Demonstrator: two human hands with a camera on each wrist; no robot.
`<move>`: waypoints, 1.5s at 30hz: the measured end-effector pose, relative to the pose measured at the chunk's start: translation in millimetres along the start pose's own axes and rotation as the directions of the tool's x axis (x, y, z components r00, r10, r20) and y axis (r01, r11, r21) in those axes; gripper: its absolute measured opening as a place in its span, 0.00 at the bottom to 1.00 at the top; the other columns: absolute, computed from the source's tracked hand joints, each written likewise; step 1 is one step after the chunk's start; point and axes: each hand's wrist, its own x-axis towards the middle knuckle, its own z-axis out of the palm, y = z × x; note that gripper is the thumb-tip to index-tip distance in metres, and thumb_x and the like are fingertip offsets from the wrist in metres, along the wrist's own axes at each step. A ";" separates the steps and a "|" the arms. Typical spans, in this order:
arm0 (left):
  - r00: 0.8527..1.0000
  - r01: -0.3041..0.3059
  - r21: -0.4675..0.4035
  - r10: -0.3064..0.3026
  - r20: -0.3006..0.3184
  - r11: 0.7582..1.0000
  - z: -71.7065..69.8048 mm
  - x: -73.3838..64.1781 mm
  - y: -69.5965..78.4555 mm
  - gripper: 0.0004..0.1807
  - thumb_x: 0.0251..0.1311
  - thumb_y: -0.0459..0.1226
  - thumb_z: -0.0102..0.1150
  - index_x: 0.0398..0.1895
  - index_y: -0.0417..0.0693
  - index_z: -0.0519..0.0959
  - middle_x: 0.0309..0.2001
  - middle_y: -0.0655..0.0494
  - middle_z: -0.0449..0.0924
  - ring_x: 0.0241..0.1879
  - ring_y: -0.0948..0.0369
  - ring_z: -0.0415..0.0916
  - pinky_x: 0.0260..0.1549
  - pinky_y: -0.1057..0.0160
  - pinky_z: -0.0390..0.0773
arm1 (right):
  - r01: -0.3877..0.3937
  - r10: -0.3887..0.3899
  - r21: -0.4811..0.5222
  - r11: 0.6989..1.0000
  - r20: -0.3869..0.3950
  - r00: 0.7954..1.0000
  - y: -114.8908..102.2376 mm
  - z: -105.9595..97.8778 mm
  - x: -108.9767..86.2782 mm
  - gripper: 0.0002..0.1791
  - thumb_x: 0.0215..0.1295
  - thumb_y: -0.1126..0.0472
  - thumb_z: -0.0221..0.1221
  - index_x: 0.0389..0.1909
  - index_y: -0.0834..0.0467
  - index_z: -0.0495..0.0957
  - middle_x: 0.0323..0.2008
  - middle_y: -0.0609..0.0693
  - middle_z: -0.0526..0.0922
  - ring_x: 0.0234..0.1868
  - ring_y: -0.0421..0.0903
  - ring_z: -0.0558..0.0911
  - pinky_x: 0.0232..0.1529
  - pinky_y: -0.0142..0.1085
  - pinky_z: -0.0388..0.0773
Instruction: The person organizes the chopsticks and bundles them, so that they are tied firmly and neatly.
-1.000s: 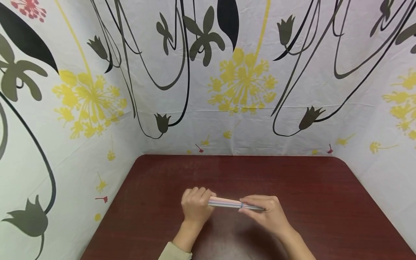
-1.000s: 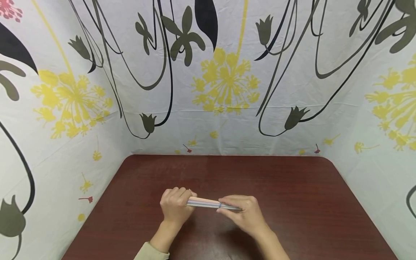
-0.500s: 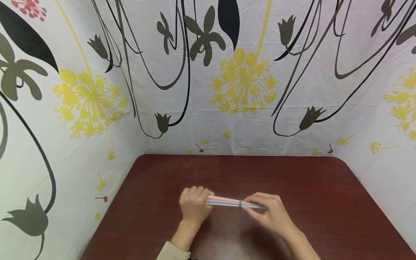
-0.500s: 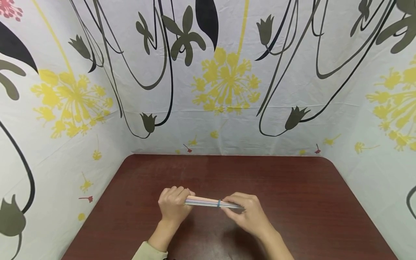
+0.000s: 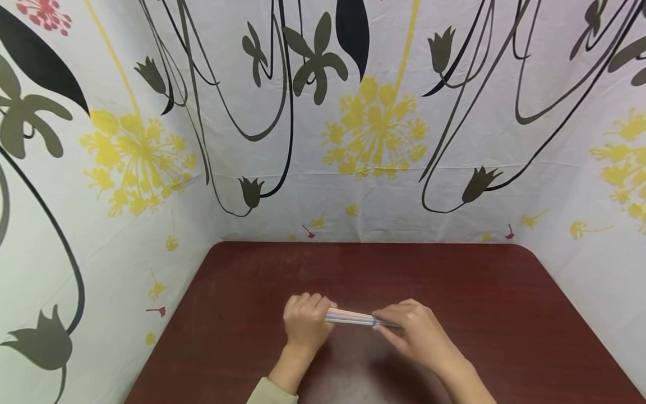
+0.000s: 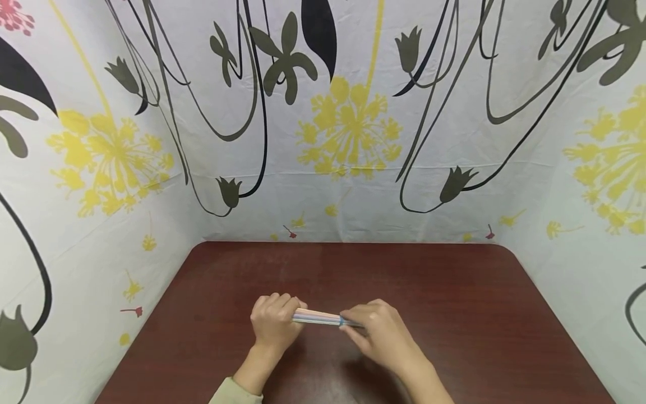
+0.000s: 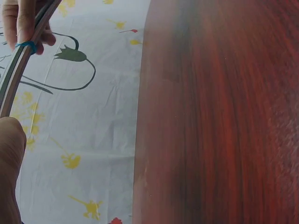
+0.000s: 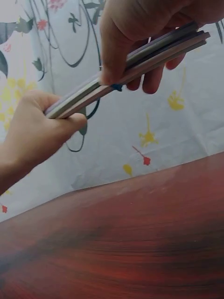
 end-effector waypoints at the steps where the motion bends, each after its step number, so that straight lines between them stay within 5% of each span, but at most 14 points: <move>1: 1.000 0.001 0.001 -0.001 -0.002 1.000 -0.1 -0.3 0.1 0.13 0.38 0.36 0.55 0.06 0.54 0.63 0.10 0.63 0.61 0.10 0.61 0.56 0.14 0.62 0.61 | 0.003 -0.003 -0.015 1.000 0.001 1.000 -1.7 0.3 1.2 0.12 0.51 0.62 0.74 0.37 0.56 0.88 0.33 0.42 0.89 0.31 0.35 0.86 0.39 0.38 0.79; 14: 1.000 -0.002 -0.014 0.002 0.025 1.000 -0.5 -2.4 5.2 0.12 0.38 0.37 0.57 0.06 0.54 0.66 0.10 0.63 0.64 0.10 0.61 0.59 0.15 0.62 0.62 | -0.061 0.067 -0.166 0.984 0.033 0.997 -24.0 13.2 8.8 0.15 0.45 0.61 0.76 0.36 0.58 0.86 0.33 0.44 0.89 0.31 0.38 0.86 0.38 0.39 0.78; 23: 0.999 -0.006 -0.007 0.006 0.031 1.000 -3.3 -1.4 -0.5 0.11 0.39 0.37 0.57 0.07 0.54 0.68 0.11 0.63 0.65 0.11 0.61 0.60 0.16 0.62 0.63 | -0.147 0.149 -0.085 0.985 0.020 0.989 -24.7 7.7 4.4 0.21 0.44 0.60 0.78 0.42 0.56 0.86 0.38 0.43 0.88 0.35 0.38 0.87 0.36 0.32 0.82; 31: 1.000 0.002 0.005 -0.002 0.029 1.000 -5.8 1.2 -6.1 0.14 0.41 0.35 0.54 0.06 0.54 0.64 0.09 0.63 0.62 0.10 0.62 0.54 0.14 0.64 0.62 | -0.110 0.110 0.030 0.993 0.028 0.994 -20.4 1.7 5.2 0.17 0.47 0.70 0.74 0.40 0.55 0.85 0.38 0.39 0.86 0.36 0.34 0.84 0.38 0.26 0.80; 45: 1.000 -0.005 0.007 0.005 -0.005 1.000 -5.9 6.6 0.6 0.14 0.39 0.35 0.55 0.06 0.54 0.63 0.09 0.63 0.62 0.10 0.62 0.55 0.14 0.64 0.62 | -0.039 0.028 -0.151 0.988 -0.076 0.997 -28.9 11.6 10.9 0.12 0.59 0.55 0.69 0.40 0.57 0.89 0.36 0.43 0.88 0.33 0.42 0.87 0.32 0.37 0.83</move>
